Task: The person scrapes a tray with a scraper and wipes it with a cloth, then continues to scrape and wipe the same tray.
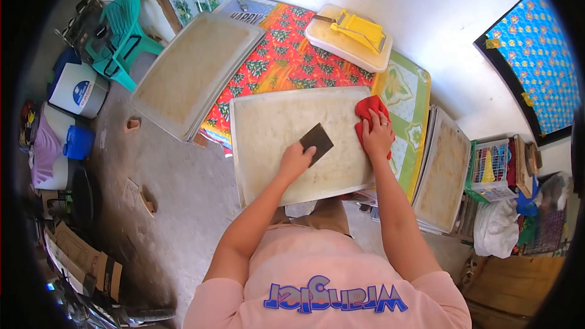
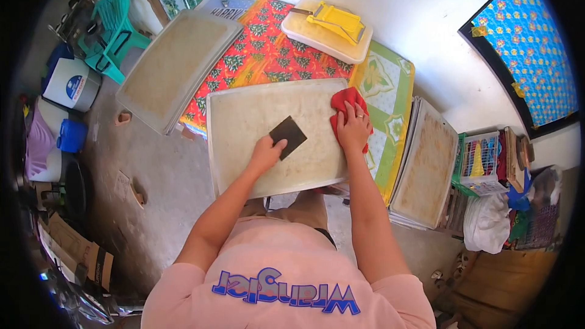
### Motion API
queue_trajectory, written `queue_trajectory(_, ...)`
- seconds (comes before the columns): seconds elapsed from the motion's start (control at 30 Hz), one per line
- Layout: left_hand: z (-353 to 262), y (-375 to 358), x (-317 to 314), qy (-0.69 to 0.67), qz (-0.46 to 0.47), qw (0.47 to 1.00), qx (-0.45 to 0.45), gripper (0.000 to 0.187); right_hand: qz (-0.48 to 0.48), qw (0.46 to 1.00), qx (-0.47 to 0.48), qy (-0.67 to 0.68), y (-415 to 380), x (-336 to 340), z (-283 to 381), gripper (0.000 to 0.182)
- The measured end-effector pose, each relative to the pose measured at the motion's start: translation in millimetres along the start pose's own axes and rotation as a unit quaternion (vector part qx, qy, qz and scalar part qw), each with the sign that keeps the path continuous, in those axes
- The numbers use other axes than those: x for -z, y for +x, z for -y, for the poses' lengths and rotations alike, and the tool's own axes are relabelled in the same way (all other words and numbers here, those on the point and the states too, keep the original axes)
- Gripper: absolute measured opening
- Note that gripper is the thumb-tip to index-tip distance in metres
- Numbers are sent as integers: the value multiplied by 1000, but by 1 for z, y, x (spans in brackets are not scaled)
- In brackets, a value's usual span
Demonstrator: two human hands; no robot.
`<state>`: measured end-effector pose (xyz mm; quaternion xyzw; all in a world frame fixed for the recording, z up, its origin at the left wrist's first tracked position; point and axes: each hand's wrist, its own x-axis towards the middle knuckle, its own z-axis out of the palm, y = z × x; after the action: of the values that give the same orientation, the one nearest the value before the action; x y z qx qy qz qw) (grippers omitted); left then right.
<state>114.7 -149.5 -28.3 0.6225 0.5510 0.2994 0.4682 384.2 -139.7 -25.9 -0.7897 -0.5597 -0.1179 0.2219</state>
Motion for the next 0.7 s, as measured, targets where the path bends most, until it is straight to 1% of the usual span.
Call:
queue_trajectory(0.03,4,3,8,-8,22,999,37,29,2,1000,1,1,1,0,0,38)
queue_trajectory(0.13,-12,-4,36,-33,87,987,128,30,-3,1000,2,2,0,0,1,39)
queue_trajectory(0.23,-8,-13,44,-12,111,985,128,31,-7,1000,1,-1,0,2,2,39)
queue_trajectory(0.33,-5,-18,61,-28,108,983,144,30,-12,1000,2,11,0,2,1,38)
queue_trajectory(0.43,-2,-29,63,-30,150,980,124,29,-12,1000,3,5,0,1,2,38)
queue_trajectory(0.53,-2,-29,77,-13,154,981,117,30,-14,1000,5,13,0,2,2,38)
queue_trajectory(0.63,-3,-38,76,35,150,986,66,31,-19,1000,8,-2,0,2,2,38)
queue_trajectory(0.7,1,-36,79,30,182,980,76,32,-14,1000,6,1,-1,2,2,38)
